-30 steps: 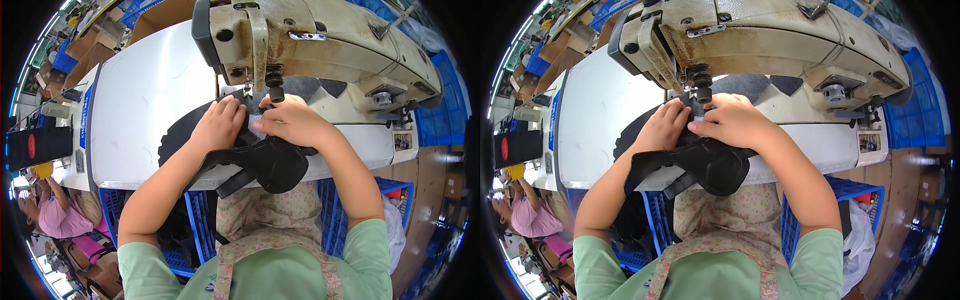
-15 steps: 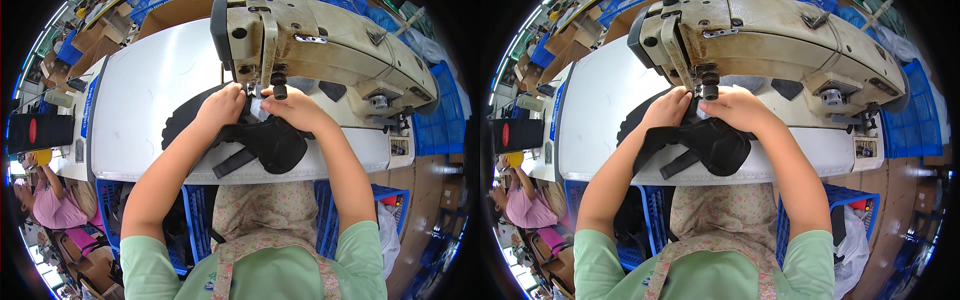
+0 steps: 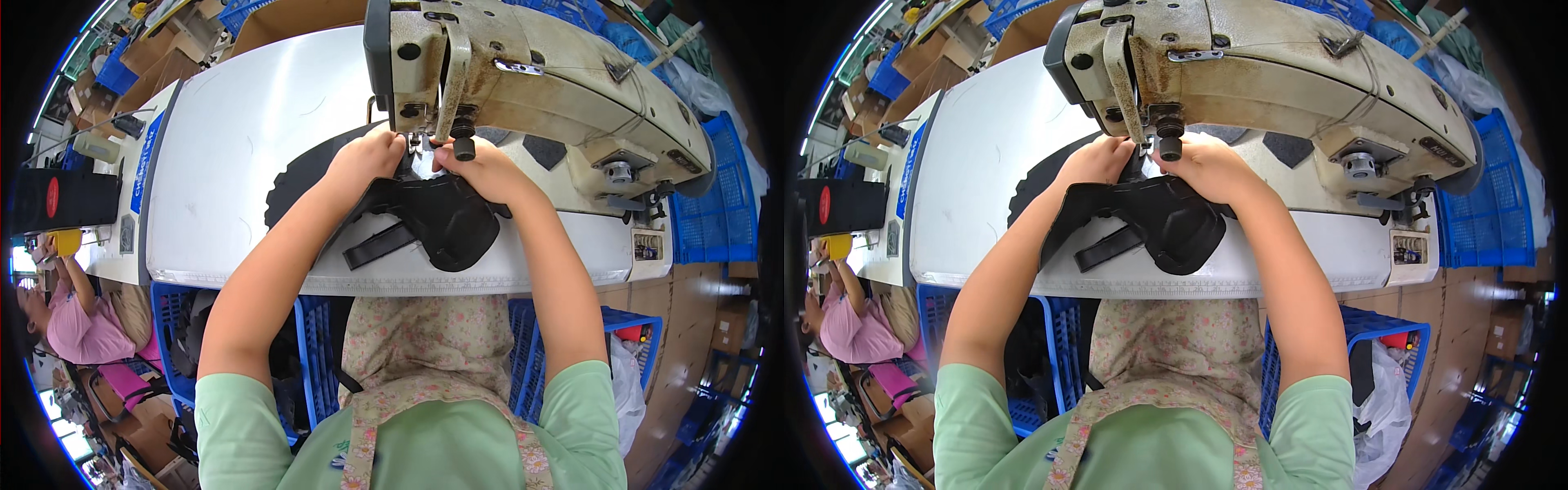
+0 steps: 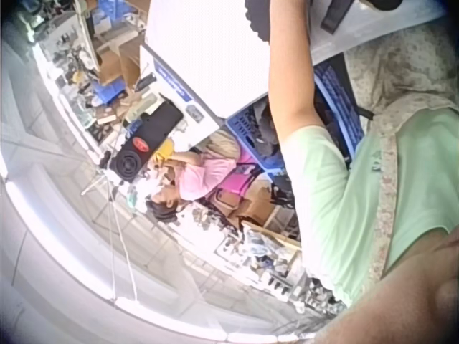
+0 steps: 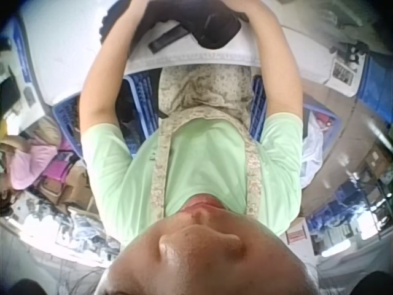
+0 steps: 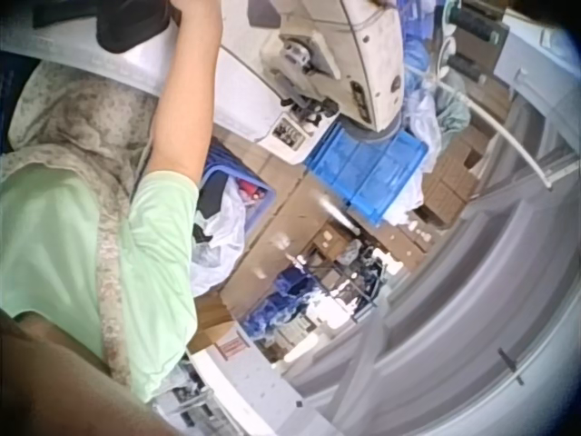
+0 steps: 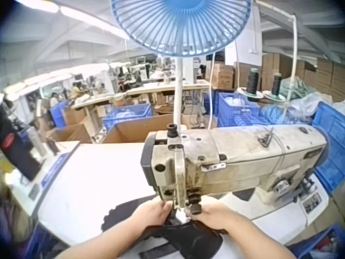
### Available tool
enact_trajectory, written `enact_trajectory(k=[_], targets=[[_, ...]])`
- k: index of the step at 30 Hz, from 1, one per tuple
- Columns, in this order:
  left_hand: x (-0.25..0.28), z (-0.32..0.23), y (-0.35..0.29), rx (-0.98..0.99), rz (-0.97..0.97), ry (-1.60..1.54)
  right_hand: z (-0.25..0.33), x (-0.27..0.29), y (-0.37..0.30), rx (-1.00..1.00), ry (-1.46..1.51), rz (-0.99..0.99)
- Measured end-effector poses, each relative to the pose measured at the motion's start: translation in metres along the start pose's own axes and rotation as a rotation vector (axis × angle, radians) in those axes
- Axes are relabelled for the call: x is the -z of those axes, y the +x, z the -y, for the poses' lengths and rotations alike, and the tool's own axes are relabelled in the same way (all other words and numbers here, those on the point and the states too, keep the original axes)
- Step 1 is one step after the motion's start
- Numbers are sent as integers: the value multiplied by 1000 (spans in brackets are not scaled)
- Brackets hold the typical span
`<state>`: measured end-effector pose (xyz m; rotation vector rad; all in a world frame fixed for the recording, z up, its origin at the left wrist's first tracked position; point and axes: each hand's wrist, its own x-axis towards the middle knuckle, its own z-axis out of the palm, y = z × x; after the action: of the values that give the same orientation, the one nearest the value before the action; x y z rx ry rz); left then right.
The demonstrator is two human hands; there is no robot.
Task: The person takes shoe components from a crate, aligns and stitches them together using a sewing machine, trims excess thread with thread snips, and sews additional shoe parts on the machine.
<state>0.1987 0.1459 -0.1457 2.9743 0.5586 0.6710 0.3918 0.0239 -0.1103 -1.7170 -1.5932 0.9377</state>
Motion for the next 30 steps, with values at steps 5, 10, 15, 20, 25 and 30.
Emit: enact_trajectory(k=[5, 10, 15, 20, 25, 30], targets=[[24, 28, -16, 54, 187, -297, 10, 0, 1, 76, 6, 16], [159, -29, -15, 247, -185, -795, -3, 7, -1, 99, 15, -30], [136, -69, -65, 512, 346, -1253, -5, 6, 2, 202, -85, -77], [87, -29, -48, 1058, 190, -1415, 34, -8, -14, -14, -198, -146], [100, -11, -2, 750, 43, -1089, 43, -37, -25, -83, -129, -78], [72, -56, -32, 898, 103, -1214, 27, 6, -31, -86, 140, 303]])
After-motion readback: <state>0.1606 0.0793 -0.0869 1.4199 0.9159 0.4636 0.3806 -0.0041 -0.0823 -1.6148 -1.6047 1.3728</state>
